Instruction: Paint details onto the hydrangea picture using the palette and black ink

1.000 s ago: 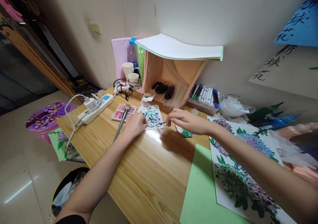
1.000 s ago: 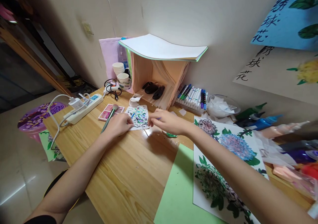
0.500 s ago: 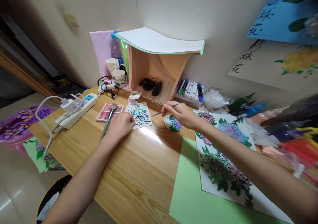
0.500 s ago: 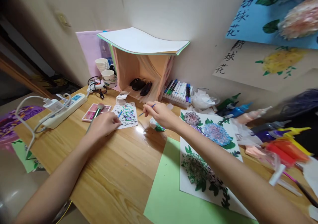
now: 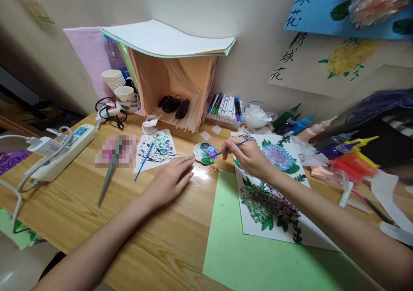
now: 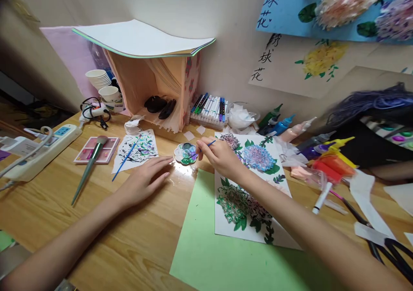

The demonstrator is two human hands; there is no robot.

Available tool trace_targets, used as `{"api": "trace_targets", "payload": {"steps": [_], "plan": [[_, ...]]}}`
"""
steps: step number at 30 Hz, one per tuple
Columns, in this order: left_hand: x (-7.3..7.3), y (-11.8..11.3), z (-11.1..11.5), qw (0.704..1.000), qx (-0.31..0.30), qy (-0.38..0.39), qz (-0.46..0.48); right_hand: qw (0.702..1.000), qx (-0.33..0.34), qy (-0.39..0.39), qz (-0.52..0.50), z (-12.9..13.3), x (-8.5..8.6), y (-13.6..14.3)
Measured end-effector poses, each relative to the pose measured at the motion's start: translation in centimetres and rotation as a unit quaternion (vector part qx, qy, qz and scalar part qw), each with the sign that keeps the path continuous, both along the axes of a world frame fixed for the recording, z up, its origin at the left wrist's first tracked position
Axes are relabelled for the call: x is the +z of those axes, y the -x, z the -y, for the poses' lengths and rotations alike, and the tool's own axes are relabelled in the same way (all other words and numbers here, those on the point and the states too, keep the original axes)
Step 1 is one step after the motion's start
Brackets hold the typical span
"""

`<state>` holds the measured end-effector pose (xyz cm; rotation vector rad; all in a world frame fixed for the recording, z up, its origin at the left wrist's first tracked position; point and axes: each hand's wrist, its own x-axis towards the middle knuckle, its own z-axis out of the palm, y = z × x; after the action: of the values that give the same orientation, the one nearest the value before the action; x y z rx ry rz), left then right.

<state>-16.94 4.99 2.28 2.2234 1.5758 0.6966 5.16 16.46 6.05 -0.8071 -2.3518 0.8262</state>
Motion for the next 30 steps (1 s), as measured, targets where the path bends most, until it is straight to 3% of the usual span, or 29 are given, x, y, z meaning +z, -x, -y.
{"api": "trace_targets", "payload": {"steps": [7,16,20,25,30], "plan": [[-1.0,0.1,-0.4,0.999,-0.007,0.035,-0.013,1.000,0.010,-0.025,-0.004,0.1,-0.1,-0.6],[-1.0,-0.2,-0.3,0.999,-0.014,0.044,-0.012,0.997,0.034,-0.053,0.044,0.3,0.0,-0.4],[-1.0,-0.2,-0.4,0.999,-0.013,0.046,-0.006,0.999,0.011,0.033,-0.007,-0.1,-0.4,-0.1],[-0.9,-0.2,-0.4,0.999,-0.017,0.046,-0.002,0.978,-0.043,0.179,-0.094,-1.0,-0.9,-0.4],[-0.8,-0.2,-0.4,0.998,-0.017,0.052,-0.005,0.976,-0.027,0.190,-0.103,-0.9,-1.1,-0.9]]}}
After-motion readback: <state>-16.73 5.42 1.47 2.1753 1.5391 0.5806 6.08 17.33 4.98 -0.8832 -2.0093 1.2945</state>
